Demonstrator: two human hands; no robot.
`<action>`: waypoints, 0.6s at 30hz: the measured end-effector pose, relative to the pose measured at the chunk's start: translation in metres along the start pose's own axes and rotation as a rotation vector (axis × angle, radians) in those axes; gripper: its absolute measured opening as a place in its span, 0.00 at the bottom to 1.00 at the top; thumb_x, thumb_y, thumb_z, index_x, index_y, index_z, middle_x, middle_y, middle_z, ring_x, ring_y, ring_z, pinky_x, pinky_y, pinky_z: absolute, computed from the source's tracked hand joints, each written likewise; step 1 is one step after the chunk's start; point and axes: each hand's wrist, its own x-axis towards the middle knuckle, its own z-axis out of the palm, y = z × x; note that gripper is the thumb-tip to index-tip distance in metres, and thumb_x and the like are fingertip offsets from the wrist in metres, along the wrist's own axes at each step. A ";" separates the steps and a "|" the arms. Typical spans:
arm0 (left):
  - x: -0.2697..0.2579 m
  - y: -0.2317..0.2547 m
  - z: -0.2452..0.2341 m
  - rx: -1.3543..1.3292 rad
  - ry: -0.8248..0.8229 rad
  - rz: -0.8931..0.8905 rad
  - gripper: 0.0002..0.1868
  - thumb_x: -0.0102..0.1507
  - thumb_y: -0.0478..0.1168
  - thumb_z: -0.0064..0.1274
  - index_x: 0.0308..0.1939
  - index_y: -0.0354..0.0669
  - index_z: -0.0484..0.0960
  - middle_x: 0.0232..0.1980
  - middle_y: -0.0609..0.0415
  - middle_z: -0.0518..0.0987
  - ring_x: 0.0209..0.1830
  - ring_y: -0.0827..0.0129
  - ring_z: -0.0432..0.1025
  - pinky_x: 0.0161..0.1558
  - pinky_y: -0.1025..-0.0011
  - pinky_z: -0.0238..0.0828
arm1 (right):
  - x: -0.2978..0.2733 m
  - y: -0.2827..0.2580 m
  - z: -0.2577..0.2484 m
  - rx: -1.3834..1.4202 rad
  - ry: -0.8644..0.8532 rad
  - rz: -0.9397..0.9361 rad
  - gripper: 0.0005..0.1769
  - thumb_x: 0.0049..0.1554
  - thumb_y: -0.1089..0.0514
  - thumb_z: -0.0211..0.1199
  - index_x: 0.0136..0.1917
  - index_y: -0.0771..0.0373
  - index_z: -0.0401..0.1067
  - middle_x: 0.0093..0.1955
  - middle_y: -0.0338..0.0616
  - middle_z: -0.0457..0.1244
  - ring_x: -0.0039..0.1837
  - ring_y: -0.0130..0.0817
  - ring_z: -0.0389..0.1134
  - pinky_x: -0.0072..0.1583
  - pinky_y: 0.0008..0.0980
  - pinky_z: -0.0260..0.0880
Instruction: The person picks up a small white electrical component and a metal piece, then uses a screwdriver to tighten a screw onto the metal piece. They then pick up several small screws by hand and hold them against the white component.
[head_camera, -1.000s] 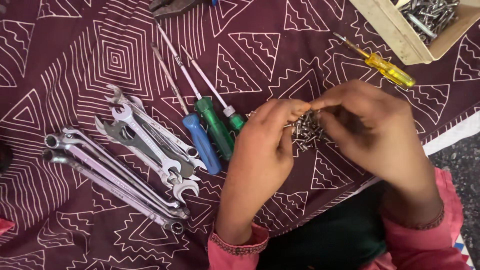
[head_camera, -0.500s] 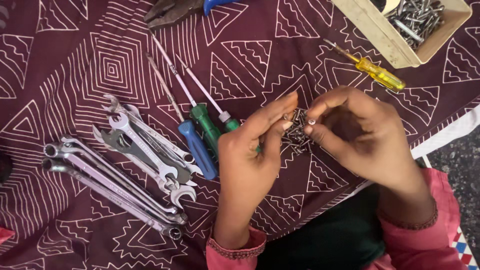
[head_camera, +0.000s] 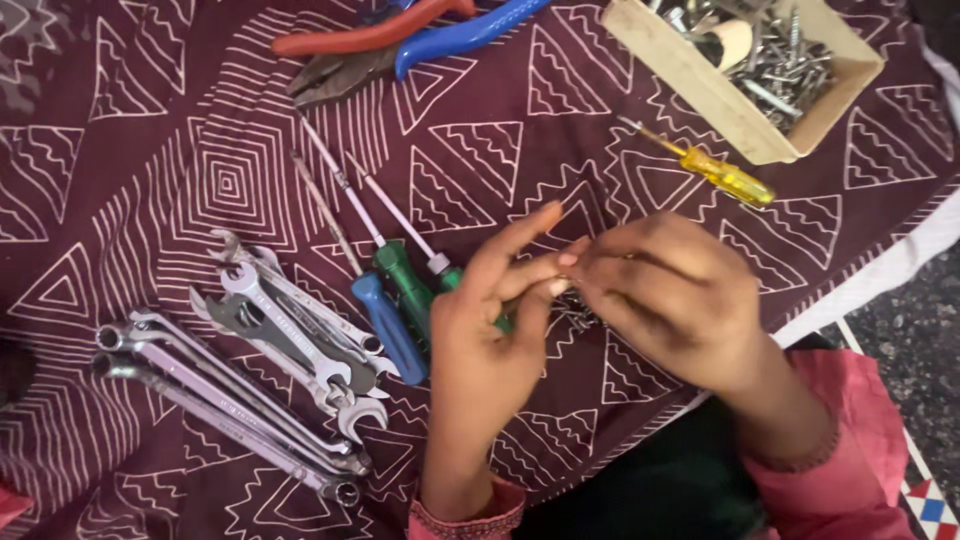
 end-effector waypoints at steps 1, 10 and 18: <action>0.000 0.000 0.000 -0.024 0.027 0.050 0.24 0.69 0.25 0.51 0.69 0.40 0.72 0.62 0.48 0.83 0.60 0.66 0.81 0.59 0.75 0.80 | -0.001 0.000 0.000 -0.035 0.011 -0.039 0.10 0.55 0.66 0.74 0.50 0.66 0.76 0.51 0.46 0.68 0.53 0.37 0.73 0.53 0.31 0.75; 0.003 0.005 0.003 0.746 0.075 0.373 0.21 0.64 0.47 0.63 0.60 0.50 0.82 0.57 0.58 0.82 0.59 0.64 0.74 0.66 0.59 0.63 | -0.018 0.071 -0.054 -0.456 0.455 0.097 0.06 0.68 0.73 0.69 0.56 0.70 0.74 0.53 0.48 0.67 0.45 0.25 0.68 0.45 0.21 0.66; 0.001 0.009 0.001 0.807 0.068 0.359 0.25 0.57 0.49 0.66 0.57 0.51 0.83 0.58 0.58 0.78 0.62 0.62 0.68 0.66 0.55 0.48 | -0.039 0.106 -0.061 -0.393 0.486 0.197 0.10 0.65 0.78 0.62 0.57 0.72 0.71 0.55 0.46 0.65 0.50 0.25 0.68 0.49 0.18 0.68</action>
